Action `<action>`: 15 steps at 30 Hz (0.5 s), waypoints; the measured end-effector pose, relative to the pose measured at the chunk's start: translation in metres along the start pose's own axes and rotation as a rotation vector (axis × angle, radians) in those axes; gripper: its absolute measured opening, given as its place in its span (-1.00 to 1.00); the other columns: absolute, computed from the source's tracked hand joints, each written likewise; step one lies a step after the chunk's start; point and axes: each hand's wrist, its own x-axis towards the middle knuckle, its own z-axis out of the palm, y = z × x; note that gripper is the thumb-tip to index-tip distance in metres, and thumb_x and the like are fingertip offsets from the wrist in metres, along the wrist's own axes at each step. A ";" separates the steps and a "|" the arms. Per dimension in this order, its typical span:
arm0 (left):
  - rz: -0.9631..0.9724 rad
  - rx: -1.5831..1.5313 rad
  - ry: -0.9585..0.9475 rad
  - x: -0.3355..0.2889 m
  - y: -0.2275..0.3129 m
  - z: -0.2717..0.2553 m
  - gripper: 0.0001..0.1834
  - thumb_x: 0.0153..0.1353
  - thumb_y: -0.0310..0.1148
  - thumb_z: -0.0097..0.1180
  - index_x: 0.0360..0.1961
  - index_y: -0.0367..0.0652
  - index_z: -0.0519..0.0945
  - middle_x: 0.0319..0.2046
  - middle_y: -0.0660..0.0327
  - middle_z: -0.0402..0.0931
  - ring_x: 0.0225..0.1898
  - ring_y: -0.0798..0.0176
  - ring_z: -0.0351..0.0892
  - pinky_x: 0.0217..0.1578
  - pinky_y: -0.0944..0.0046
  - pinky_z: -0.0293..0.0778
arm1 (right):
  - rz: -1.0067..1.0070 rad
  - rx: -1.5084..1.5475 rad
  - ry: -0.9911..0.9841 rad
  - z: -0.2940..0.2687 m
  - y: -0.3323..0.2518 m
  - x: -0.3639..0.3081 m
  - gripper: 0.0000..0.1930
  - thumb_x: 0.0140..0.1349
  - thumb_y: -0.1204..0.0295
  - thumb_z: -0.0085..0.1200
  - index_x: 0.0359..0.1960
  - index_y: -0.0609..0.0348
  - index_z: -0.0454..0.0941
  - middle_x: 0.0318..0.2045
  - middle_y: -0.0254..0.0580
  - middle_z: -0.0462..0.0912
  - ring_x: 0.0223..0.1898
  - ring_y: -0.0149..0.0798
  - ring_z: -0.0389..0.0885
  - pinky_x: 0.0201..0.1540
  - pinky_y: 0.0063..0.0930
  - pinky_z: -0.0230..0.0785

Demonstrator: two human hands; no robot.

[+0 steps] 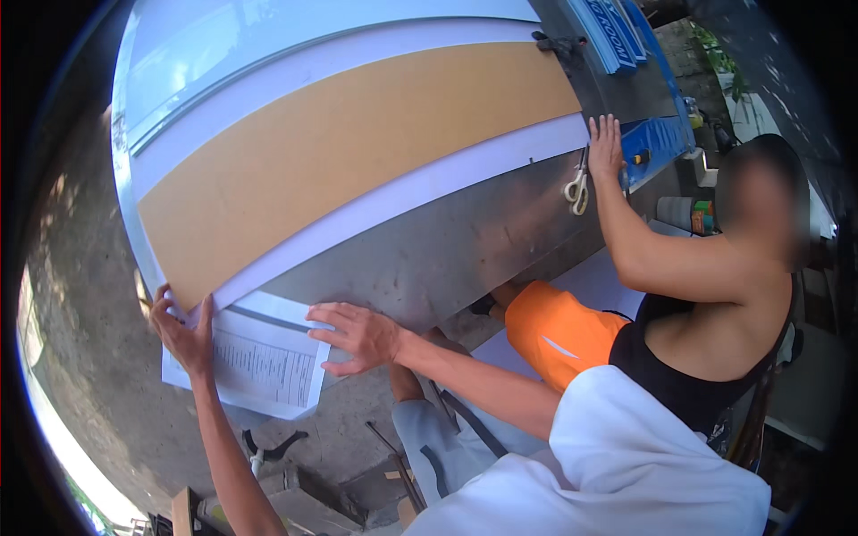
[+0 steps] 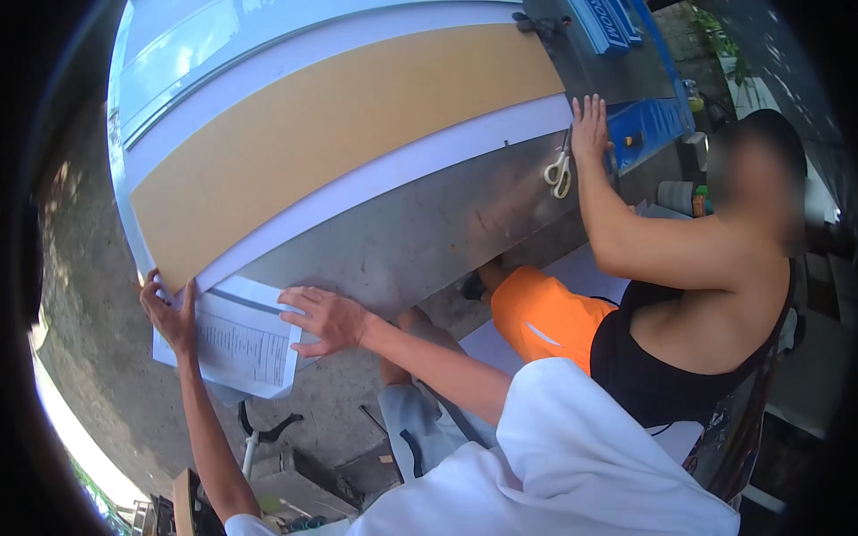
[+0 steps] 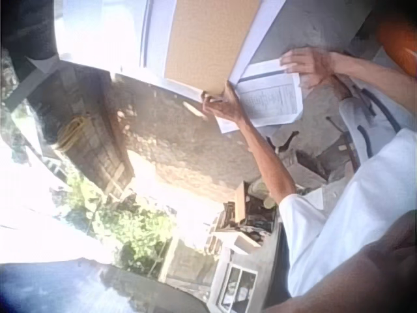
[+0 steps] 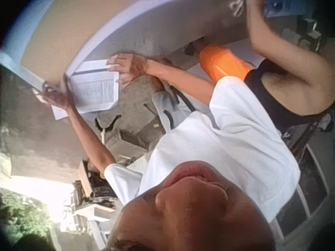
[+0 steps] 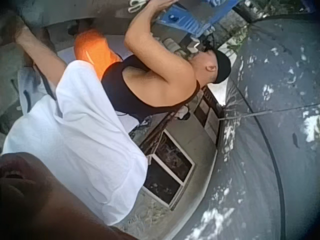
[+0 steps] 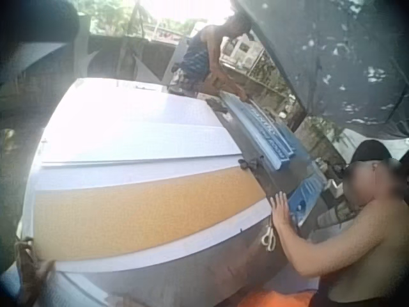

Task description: Organizing and preparing medical facility signs by checking a list and peeling protective film.

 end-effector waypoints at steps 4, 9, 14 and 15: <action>0.061 0.061 -0.015 0.003 0.007 -0.006 -0.48 0.02 -0.37 0.42 -0.15 -0.13 0.30 0.14 0.09 0.44 0.06 -0.01 0.40 -0.08 0.11 0.36 | 0.354 -0.042 0.492 -0.083 0.039 0.003 -0.84 0.15 0.48 0.21 -0.23 0.20 0.60 -0.04 -0.07 0.55 0.04 -0.04 0.55 0.07 -0.25 0.44; 0.026 0.104 -0.057 0.003 0.008 -0.004 -0.48 0.01 -0.38 0.40 -0.13 -0.14 0.30 0.15 0.01 0.40 0.10 -0.07 0.38 0.00 0.02 0.33 | 0.891 -0.440 0.970 -0.289 0.195 -0.029 -0.70 0.22 0.44 0.08 -0.04 0.33 0.53 -0.04 0.05 0.59 0.07 0.07 0.49 0.16 -0.15 0.28; 0.071 0.116 -0.042 0.000 0.005 -0.002 -0.47 -0.02 -0.39 0.38 -0.11 -0.15 0.31 0.11 -0.07 0.40 0.13 -0.14 0.34 0.08 -0.08 0.26 | 1.064 -0.955 0.959 -0.405 0.315 -0.066 -0.53 0.26 0.25 0.00 0.10 0.33 0.49 0.10 0.16 0.52 0.20 0.13 0.42 0.28 -0.11 0.19; 0.068 0.138 -0.067 0.003 0.009 0.002 -0.47 -0.02 -0.39 0.38 -0.11 -0.16 0.31 0.11 -0.08 0.40 0.14 -0.15 0.33 0.10 -0.08 0.25 | 1.056 -0.953 0.970 -0.421 0.334 -0.074 -0.53 0.26 0.25 0.00 0.10 0.33 0.49 0.10 0.16 0.52 0.20 0.13 0.42 0.28 -0.11 0.19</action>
